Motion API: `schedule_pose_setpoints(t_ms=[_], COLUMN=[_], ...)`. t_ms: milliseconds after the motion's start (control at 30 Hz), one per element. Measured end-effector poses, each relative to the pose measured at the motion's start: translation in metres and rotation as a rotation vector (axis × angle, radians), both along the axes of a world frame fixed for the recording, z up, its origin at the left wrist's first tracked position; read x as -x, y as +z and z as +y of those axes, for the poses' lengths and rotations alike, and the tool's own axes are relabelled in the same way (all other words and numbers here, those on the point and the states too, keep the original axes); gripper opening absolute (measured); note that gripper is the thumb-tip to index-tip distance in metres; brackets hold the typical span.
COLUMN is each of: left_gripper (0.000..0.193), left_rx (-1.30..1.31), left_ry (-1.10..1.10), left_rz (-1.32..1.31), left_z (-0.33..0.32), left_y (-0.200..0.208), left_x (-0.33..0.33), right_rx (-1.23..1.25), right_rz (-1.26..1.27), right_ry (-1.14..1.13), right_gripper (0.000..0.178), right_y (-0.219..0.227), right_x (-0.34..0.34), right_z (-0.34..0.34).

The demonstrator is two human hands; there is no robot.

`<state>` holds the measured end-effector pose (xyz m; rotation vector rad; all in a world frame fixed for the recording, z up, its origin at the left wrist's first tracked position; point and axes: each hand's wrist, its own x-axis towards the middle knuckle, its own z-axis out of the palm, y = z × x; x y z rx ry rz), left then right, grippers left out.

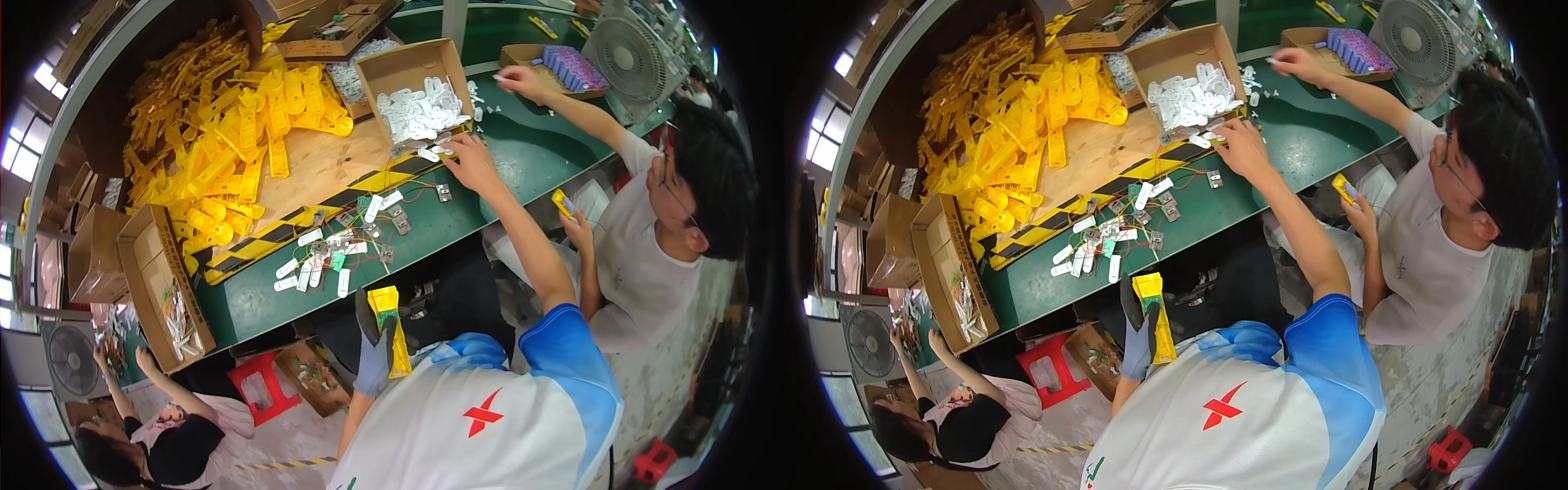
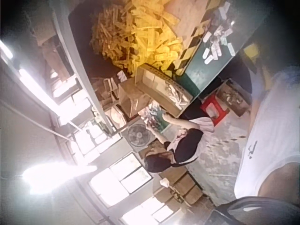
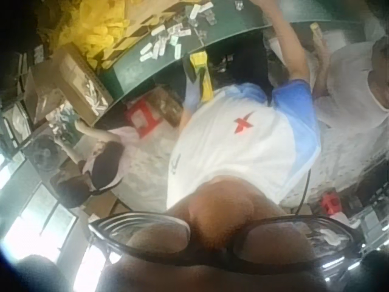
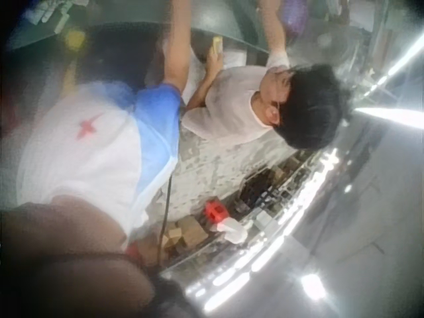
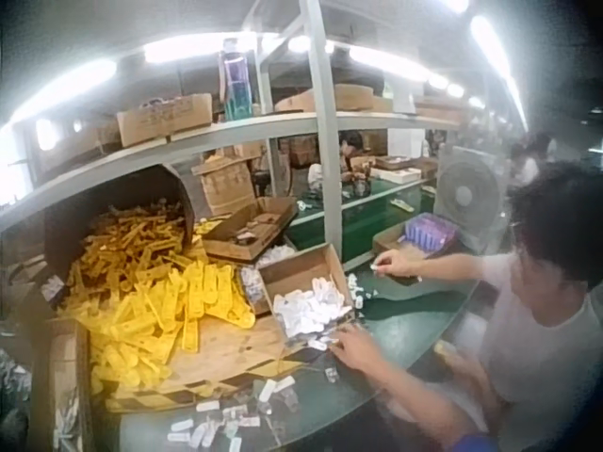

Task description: The person assembles circuit boards into yellow plastic housings by hand.

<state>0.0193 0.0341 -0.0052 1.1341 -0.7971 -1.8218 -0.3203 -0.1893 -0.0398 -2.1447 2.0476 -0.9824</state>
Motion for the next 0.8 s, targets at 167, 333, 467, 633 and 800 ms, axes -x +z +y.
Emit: schedule_pose_setpoints(t_ms=[167,333,467,633,800], left_gripper=[0.070,0.061,0.055,0.050,0.050], left_rx=[0.065,0.048,0.007,-0.009,-0.007], left_ry=[0.030,0.042,0.082,0.150,0.198], left_rz=[-0.029,0.048,0.101,0.194,0.141], left_z=[0.000,-0.002,-0.008,-0.009,-0.003], left_y=[-0.008,-0.010,-0.001,0.000,-0.002], left_x=[-0.014,-0.023,-0.026,-0.021,-0.022], right_rx=[-0.028,0.264,-0.157,-0.584,-0.777], right_rz=[0.037,-0.309,-0.865,-1.086,-1.191], right_ry=[0.072,0.104,0.201,0.516,0.562], right_gripper=[0.017,0.013,0.013,0.009,0.014], right_y=[0.001,0.003,0.025,0.009,0.007], right_x=[0.001,-0.025,-0.085,-0.166,-0.187], right_z=[-0.001,0.017,0.090,0.171,0.183])
